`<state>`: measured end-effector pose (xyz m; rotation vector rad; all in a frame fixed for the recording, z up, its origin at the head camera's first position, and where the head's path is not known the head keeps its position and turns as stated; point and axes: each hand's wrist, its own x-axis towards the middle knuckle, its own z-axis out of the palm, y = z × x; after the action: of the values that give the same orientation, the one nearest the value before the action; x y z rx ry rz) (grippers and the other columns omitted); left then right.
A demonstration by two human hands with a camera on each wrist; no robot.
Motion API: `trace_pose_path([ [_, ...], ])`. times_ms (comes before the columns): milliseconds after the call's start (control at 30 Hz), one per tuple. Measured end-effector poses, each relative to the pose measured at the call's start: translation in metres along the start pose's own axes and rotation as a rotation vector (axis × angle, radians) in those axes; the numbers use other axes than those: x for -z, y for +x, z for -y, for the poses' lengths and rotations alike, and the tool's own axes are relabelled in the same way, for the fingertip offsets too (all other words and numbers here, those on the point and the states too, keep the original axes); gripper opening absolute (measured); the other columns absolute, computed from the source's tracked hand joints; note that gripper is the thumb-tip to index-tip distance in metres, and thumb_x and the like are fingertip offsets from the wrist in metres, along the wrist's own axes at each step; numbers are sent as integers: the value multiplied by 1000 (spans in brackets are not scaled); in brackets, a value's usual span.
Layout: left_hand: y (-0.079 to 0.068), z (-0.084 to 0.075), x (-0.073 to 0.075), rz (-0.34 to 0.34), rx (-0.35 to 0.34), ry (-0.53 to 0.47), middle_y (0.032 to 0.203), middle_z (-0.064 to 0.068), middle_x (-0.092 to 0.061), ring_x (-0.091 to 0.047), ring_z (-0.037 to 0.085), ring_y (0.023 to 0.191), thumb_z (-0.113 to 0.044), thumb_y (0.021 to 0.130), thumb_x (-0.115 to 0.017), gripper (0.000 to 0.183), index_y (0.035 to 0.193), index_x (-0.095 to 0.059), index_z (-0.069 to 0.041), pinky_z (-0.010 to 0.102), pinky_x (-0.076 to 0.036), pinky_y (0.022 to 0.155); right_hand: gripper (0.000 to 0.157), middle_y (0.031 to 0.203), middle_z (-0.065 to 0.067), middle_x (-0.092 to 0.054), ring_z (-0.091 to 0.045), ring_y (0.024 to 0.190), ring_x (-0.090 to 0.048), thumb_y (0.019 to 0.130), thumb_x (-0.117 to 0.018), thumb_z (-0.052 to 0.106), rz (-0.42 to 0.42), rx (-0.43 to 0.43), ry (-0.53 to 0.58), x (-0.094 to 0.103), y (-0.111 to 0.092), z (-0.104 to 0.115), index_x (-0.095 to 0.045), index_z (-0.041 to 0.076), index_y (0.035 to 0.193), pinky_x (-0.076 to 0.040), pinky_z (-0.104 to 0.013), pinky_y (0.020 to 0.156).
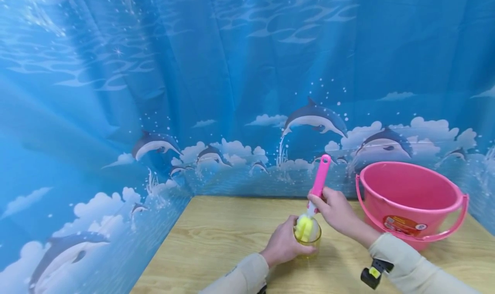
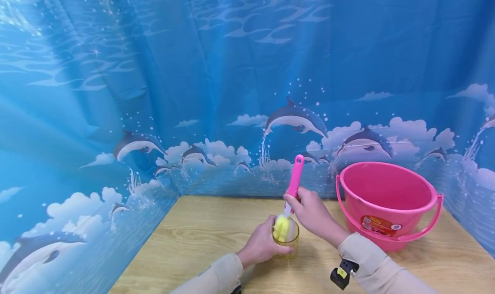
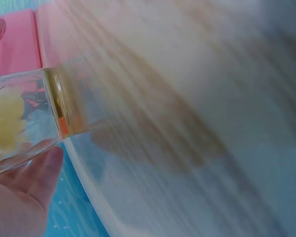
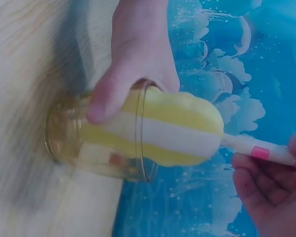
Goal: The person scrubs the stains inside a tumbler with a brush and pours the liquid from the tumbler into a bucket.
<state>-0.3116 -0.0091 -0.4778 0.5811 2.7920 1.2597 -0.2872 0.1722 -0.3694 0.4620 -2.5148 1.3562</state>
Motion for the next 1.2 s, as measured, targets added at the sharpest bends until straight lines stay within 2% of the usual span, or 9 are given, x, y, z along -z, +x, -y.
trace_pose_path([
  [233,0,2,0,10,2,7,112,-11,-65,-60,2,94,-52,62,-92,85,132,-52,-23,26,-51,81,23,72,-5,-57,-11,56,-43,105,-55,28,72,18,-57,7,0,4,-62,6,102,-41,-24,49],
  [400,0,0,1,24,25,-27,112,-13,-65,-61,2,94,-48,62,-93,84,132,-52,-25,26,-52,82,20,68,-1,-53,-9,53,-43,105,-55,29,105,100,-167,5,-1,9,-62,11,101,-40,-24,47],
  [567,1,0,2,32,47,-32,109,-15,-64,-60,2,93,-48,63,-93,82,131,-52,-27,27,-52,83,17,64,6,-46,-4,51,-39,105,-55,28,77,179,-239,-1,-2,9,-61,14,98,-38,-22,46],
  [800,-2,-1,2,21,5,-37,98,-17,-62,-58,1,86,-44,64,-94,78,128,-53,-25,25,-51,79,13,62,8,-49,-4,51,-40,104,-57,26,40,199,-169,-10,0,2,-63,16,98,-40,-23,46],
  [1033,-1,0,1,5,-26,-21,94,-17,-60,-57,1,80,-43,63,-94,79,127,-53,-24,23,-49,74,15,77,-3,-65,-15,63,-58,104,-57,22,60,112,-8,-8,-2,1,-66,10,104,-51,-26,56],
  [1200,-2,0,1,-1,-20,7,97,-15,-62,-57,1,83,-46,62,-93,83,131,-53,-22,24,-50,76,19,75,-6,-63,-16,63,-57,103,-58,24,75,59,22,-3,-3,2,-65,6,104,-49,-25,55],
])
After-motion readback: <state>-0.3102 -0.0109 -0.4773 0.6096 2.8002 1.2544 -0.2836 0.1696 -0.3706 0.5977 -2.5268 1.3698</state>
